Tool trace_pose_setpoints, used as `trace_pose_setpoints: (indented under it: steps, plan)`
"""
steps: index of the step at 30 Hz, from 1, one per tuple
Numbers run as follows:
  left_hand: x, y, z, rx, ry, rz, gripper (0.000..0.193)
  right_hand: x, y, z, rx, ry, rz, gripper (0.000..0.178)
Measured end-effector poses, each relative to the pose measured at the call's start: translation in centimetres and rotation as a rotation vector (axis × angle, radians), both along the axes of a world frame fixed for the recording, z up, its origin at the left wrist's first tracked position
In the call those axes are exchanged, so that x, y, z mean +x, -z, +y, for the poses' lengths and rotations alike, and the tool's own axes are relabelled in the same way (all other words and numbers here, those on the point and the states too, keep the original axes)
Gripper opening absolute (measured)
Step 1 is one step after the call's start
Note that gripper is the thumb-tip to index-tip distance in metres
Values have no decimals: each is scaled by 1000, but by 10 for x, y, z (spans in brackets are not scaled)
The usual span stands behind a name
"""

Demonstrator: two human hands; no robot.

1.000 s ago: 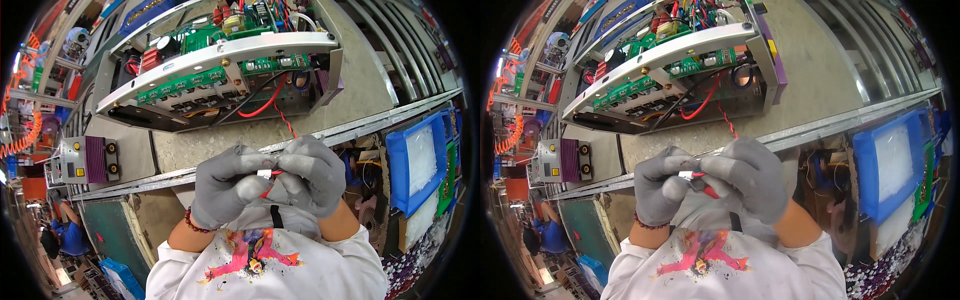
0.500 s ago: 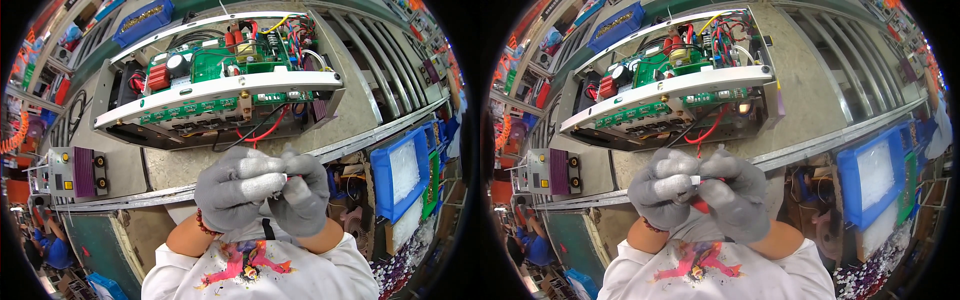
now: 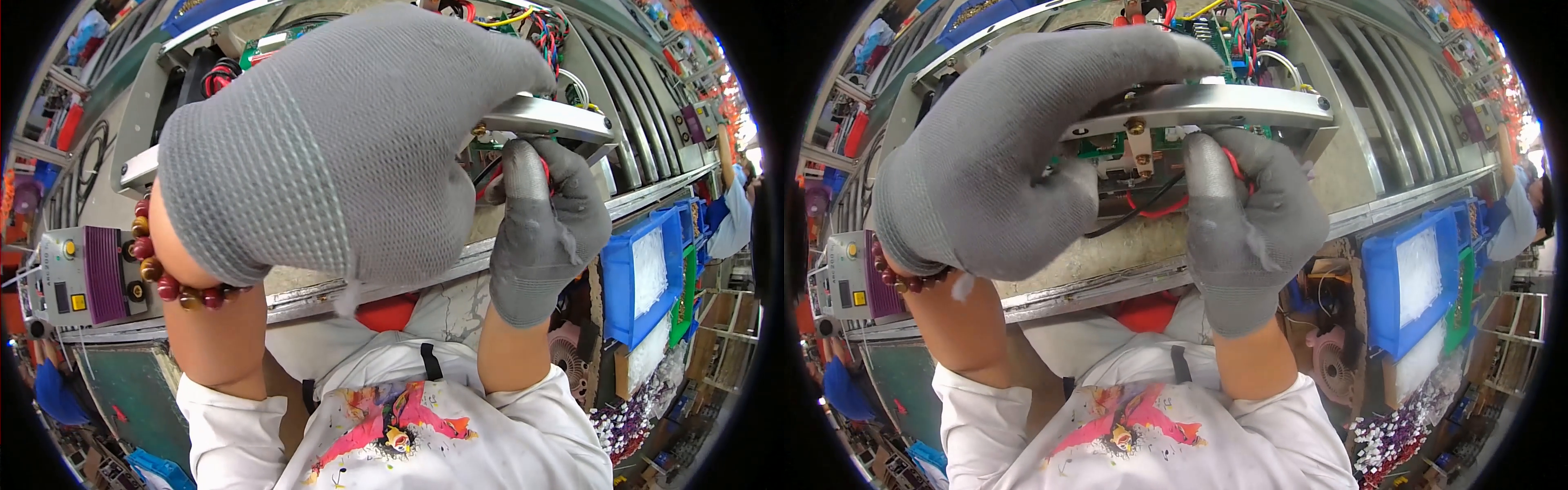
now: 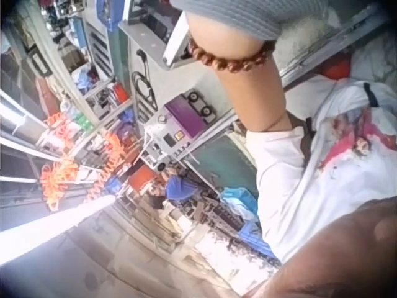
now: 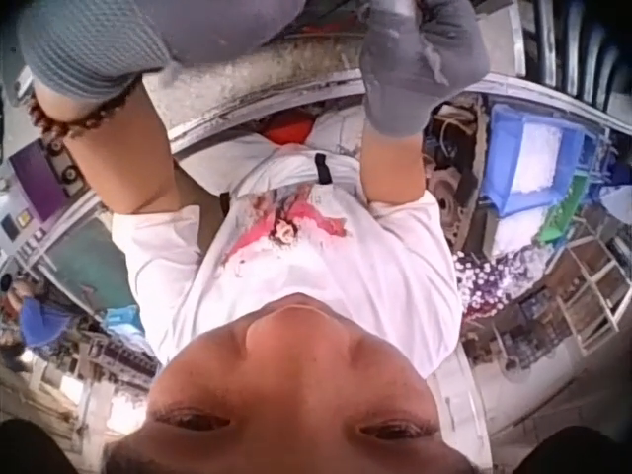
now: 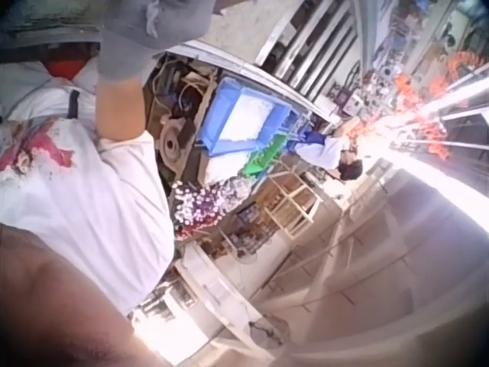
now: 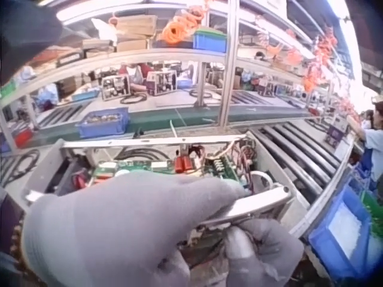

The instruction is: Assembling the internal wiring and components of an electronic inverter or welding unit on a workshop production line.

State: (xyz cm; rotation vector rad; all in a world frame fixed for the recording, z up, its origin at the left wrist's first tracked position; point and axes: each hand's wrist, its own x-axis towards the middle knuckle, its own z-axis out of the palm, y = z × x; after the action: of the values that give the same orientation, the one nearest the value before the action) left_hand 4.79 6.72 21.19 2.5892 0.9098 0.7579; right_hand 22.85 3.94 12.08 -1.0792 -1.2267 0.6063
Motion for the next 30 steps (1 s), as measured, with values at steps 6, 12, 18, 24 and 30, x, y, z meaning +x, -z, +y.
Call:
trace_pose_setpoints:
  steps: [6,12,18,24,30]
  plan:
    - [-8,4,-1,-112,34,-11,72,1,-5,0,-9,-33,-23,12]
    - [-12,3,-2,-152,50,-12,68,-10,-11,0,62,162,-240,11]
    - [-14,0,-9,-167,56,-4,65,-13,1,11,352,198,-305,13]
    - [-18,0,-12,-160,63,-9,62,-8,-6,3,240,74,-231,16]
    - [-21,-1,-14,-167,68,-8,59,-15,-6,7,444,125,-340,12]
